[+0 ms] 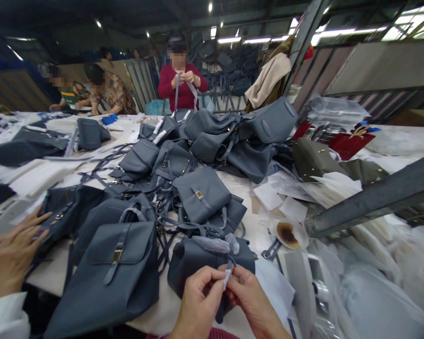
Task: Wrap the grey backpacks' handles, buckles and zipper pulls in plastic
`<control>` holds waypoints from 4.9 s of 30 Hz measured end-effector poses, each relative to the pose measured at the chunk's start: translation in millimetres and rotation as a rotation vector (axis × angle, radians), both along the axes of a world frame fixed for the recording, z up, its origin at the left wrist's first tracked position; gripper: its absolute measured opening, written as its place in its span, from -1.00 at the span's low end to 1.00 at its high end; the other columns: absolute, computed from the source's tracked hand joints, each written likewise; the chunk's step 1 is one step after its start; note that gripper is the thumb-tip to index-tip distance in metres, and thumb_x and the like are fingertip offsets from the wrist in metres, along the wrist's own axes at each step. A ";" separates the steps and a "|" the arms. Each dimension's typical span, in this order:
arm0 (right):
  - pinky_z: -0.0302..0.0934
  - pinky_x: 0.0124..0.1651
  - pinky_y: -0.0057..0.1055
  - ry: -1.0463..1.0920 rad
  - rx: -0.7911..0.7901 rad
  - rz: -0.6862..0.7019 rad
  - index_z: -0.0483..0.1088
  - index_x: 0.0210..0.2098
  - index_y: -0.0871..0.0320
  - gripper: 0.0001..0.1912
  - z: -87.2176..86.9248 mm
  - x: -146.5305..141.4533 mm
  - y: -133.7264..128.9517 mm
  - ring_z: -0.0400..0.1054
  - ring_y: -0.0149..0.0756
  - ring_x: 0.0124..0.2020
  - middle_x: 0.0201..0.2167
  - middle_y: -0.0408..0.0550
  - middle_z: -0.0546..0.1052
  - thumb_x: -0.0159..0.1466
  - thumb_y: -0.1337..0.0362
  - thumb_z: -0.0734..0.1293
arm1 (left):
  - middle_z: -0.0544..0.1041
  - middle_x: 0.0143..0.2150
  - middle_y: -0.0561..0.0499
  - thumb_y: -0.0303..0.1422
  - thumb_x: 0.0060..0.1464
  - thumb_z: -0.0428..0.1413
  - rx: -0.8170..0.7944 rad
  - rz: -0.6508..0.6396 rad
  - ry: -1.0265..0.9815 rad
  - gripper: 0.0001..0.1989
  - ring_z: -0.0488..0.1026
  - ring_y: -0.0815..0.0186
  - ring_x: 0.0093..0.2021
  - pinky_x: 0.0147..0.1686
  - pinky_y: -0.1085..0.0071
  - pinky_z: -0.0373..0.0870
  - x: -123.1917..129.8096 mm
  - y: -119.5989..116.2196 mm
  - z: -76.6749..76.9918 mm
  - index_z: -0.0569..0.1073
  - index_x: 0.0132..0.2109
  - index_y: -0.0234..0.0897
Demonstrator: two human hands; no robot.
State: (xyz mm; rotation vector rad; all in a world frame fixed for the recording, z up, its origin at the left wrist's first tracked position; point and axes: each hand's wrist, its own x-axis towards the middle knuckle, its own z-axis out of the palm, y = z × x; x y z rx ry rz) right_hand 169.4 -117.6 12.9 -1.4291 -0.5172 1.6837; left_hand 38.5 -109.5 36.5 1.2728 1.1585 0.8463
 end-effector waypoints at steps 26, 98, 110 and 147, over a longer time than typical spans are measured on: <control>0.36 -0.11 -0.40 -0.913 0.800 0.361 0.48 -0.07 0.04 -0.73 26.0 45.6 -35.7 0.46 -0.21 -0.15 -0.16 0.03 0.55 0.31 0.36 0.23 | 0.52 -0.36 -0.01 -0.35 0.09 0.08 -0.005 0.041 0.109 -0.83 0.45 0.31 -0.35 -0.35 0.49 0.45 -1.7 5.6 8.7 0.54 -0.29 -0.31; -0.04 -0.50 -0.45 -0.538 0.249 0.277 0.46 -0.24 0.17 -0.63 71.5 31.6 17.3 0.08 -0.40 -0.58 -0.65 -0.31 0.16 0.11 0.01 0.33 | 0.53 -0.40 -0.02 -0.58 0.04 -0.04 0.386 -0.141 0.360 -0.74 0.50 0.31 -0.37 -0.36 0.48 0.36 -5.7 4.8 24.2 0.52 -0.28 -0.30; 0.04 -0.42 -0.44 -0.426 0.378 0.235 0.46 -0.44 0.13 -0.72 63.3 39.4 26.6 0.17 -0.38 -0.50 -0.56 -0.21 0.32 0.19 0.04 0.32 | 0.47 -0.44 0.03 -0.56 0.04 0.01 0.471 -0.118 0.365 -0.83 0.47 0.34 -0.41 -0.40 0.49 0.35 -3.2 3.8 27.3 0.46 -0.30 -0.28; 0.10 -0.34 -0.47 -0.741 0.754 0.155 0.32 -0.45 0.10 -0.83 75.7 21.4 52.8 0.26 -0.37 -0.45 -0.50 -0.21 0.38 0.29 0.31 0.25 | 0.27 -0.56 0.18 -0.29 0.25 -0.06 0.140 0.020 0.282 -0.85 0.28 0.40 -0.53 -0.49 0.54 0.23 -2.6 16.0 31.3 0.34 -0.16 -0.25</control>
